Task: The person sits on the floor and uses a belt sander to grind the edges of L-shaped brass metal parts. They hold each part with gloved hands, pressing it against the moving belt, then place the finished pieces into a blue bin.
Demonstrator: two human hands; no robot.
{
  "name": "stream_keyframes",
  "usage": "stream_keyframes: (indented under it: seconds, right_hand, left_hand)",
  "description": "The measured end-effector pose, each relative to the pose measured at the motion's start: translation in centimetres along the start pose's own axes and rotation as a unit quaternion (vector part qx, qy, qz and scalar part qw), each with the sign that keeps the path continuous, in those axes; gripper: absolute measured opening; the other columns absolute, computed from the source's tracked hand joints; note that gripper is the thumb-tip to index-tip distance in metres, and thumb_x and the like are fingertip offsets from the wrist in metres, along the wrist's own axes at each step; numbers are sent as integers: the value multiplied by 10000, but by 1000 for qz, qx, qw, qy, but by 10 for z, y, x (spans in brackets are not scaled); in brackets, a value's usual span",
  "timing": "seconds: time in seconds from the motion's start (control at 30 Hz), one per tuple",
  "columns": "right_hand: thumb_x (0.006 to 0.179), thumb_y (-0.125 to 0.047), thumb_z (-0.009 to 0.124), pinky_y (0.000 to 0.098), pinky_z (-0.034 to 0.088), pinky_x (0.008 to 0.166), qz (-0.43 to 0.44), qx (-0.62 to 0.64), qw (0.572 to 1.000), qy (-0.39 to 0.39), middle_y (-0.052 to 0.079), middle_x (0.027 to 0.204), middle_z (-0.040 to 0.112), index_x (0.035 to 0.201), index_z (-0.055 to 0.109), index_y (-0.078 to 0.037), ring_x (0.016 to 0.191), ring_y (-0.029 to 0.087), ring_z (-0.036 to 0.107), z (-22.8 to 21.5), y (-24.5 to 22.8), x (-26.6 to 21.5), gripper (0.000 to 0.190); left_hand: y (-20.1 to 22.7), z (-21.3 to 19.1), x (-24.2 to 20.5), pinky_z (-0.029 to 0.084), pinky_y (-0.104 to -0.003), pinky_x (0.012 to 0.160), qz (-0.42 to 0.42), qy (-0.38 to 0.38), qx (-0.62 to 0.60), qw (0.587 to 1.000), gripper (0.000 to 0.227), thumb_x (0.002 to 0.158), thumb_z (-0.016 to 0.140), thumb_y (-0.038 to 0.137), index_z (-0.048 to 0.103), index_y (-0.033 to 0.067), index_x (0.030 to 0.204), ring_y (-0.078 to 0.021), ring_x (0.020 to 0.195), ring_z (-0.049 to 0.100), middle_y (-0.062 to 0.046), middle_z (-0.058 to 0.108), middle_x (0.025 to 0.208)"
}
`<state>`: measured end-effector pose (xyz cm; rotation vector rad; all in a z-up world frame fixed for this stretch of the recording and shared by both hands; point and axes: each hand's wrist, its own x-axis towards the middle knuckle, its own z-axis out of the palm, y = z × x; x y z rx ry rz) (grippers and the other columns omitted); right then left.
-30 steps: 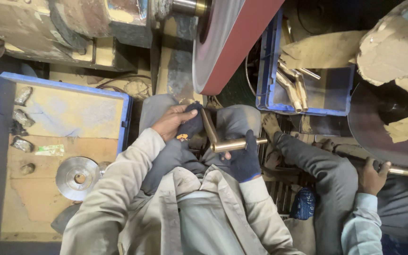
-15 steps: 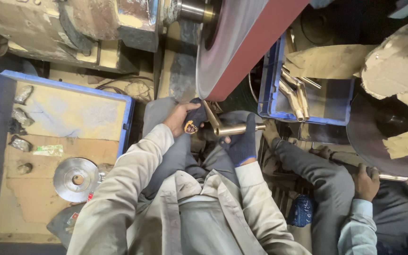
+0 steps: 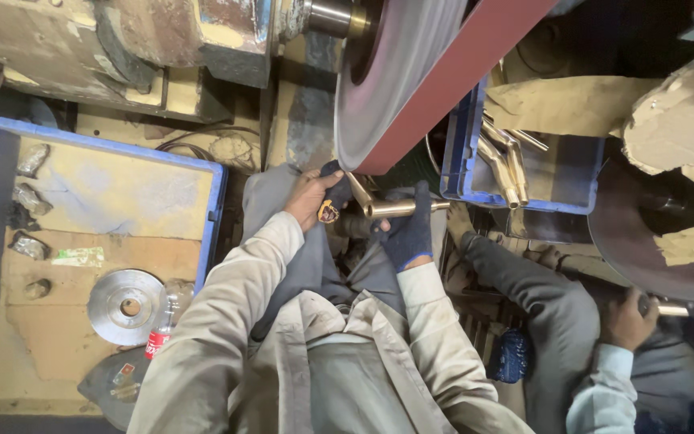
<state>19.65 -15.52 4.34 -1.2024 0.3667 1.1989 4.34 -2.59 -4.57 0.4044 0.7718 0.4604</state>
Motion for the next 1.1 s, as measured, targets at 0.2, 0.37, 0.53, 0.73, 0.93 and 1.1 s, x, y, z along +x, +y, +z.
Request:
stream_keyframes:
  seconds: [0.2,0.37,0.53,0.73,0.93,1.1]
  right_hand:
    - [924,-647,604,346,443,501,-26,-18,999,-28,43,697,614,890,628,-140,506,185,519,9,0,-1,509]
    - [942,-657,589,340,445,500,-29,-16,999,-35,56,690,605,883,620,-121,508,182,521,15,-1,1,540]
    - [929,-682,571,313,449,509,-9,-16,1000,-22,60,710,615,905,625,-106,517,162,517,18,-4,4,579]
    - [928,-693,581,288,419,484,-6,-26,1000,-4,43,715,611,935,623,-114,504,142,492,18,-4,9,580]
    - [920,-706,567,280,356,448,19,-24,999,-42,35,745,613,951,621,-113,511,148,494,12,-4,23,596]
    - [939,-717,534,268,325,439,56,-21,996,-60,32,747,611,937,608,-135,509,148,498,12,-4,33,587]
  left_hand:
    - [1,1,2,582,-339,541,-4,20,-7,1000,220,941,722,147,632,-34,1028,-218,621,693,-137,715,838]
    - [-1,-1,6,588,-352,531,-14,37,-13,999,241,936,717,154,609,-33,1044,-236,620,699,-147,709,855]
    - [-3,-2,11,615,-368,555,-7,32,-28,999,242,956,704,161,605,-37,1055,-211,683,708,-119,697,895]
    - [-2,0,10,604,-374,545,-12,49,-44,998,203,974,674,146,608,-37,1031,-226,672,707,-138,708,889]
    - [2,0,10,619,-389,551,-5,37,-47,998,207,983,649,142,626,-56,1040,-245,672,710,-153,709,887]
    - [7,-2,9,628,-407,557,-23,46,-3,999,272,1001,625,199,625,-68,1050,-271,658,707,-167,705,866]
